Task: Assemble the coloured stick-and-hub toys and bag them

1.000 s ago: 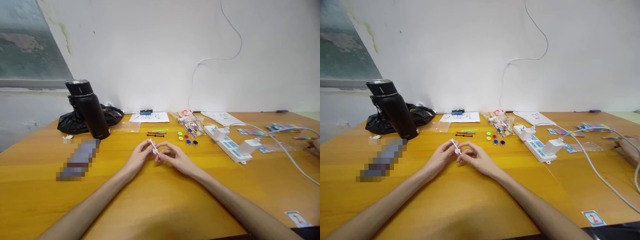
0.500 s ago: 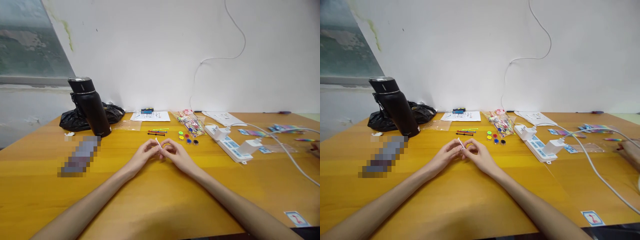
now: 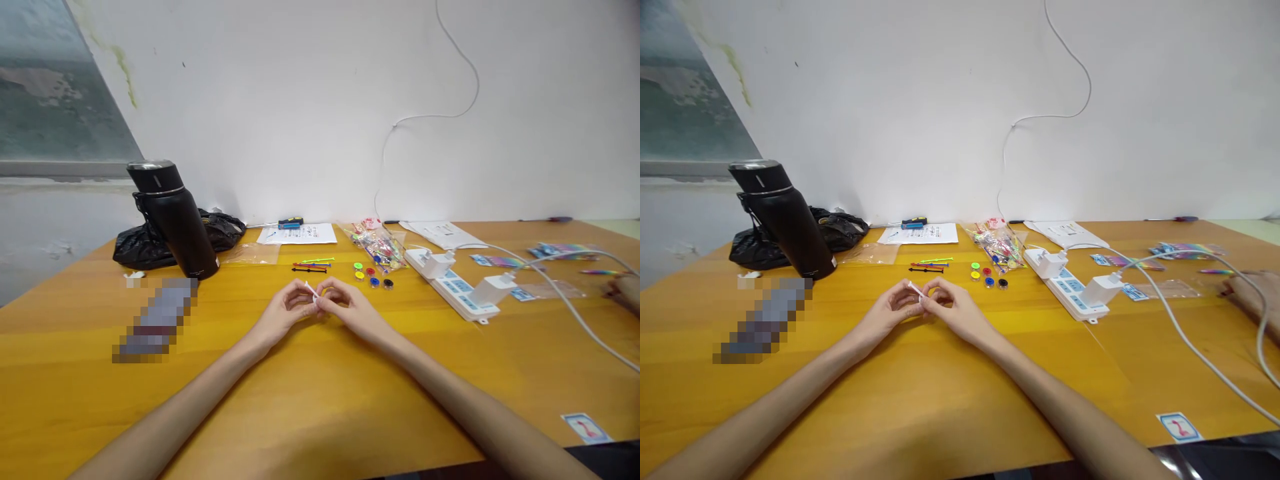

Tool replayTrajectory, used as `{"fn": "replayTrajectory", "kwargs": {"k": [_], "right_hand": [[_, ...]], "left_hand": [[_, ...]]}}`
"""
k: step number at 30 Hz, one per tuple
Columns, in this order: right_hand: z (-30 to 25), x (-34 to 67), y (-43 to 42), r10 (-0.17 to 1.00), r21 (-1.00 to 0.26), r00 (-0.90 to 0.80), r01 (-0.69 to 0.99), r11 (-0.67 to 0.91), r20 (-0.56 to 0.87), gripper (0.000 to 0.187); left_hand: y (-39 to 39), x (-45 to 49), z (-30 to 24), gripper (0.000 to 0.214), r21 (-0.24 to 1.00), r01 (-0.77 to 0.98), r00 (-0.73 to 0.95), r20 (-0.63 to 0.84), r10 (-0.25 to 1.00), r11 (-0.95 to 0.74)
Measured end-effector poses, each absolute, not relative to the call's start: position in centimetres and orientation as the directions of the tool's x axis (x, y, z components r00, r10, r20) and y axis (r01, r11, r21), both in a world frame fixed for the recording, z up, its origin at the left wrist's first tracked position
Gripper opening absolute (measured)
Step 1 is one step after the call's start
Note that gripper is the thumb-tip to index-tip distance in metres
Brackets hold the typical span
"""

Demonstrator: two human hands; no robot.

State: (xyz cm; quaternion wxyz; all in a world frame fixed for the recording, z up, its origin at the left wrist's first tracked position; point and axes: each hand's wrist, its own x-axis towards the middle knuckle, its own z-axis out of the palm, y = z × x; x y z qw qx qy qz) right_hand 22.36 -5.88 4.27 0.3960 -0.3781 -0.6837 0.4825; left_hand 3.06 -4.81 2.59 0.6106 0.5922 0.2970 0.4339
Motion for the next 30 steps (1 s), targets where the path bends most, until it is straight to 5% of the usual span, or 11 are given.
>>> {"fn": "replayTrajectory", "kwargs": {"k": [5, 12, 18, 30], "right_hand": [[4.1, 22.4, -6.1, 0.874, -0.946, -0.453, 0.171, 0.276, 0.173, 0.023], [4.1, 22.0, -6.8, 0.878, -0.772, -0.412, 0.466, 0.433, 0.244, 0.018], [3.9, 21.5, -6.9, 0.873, -0.871, -0.423, 0.301, 0.389, 0.243, 0.03], [3.7, 23.2, -4.8, 0.942, -0.949, -0.285, 0.204, 0.239, 0.176, 0.02]], "left_hand": [[-5.0, 3.1, 2.1, 0.028, 0.978, -0.166, 0.483, 0.189, 0.855, -0.122], [-6.2, 3.1, 2.8, 0.017, 0.961, -0.016, 0.503, 0.246, 0.828, -0.275], [-5.0, 2.7, 2.2, 0.008, 0.969, -0.035, 0.409, 0.235, 0.882, -0.243], [-4.2, 2.7, 1.9, 0.022, 0.997, 0.012, 0.411, 0.067, 0.909, -0.079]]}}
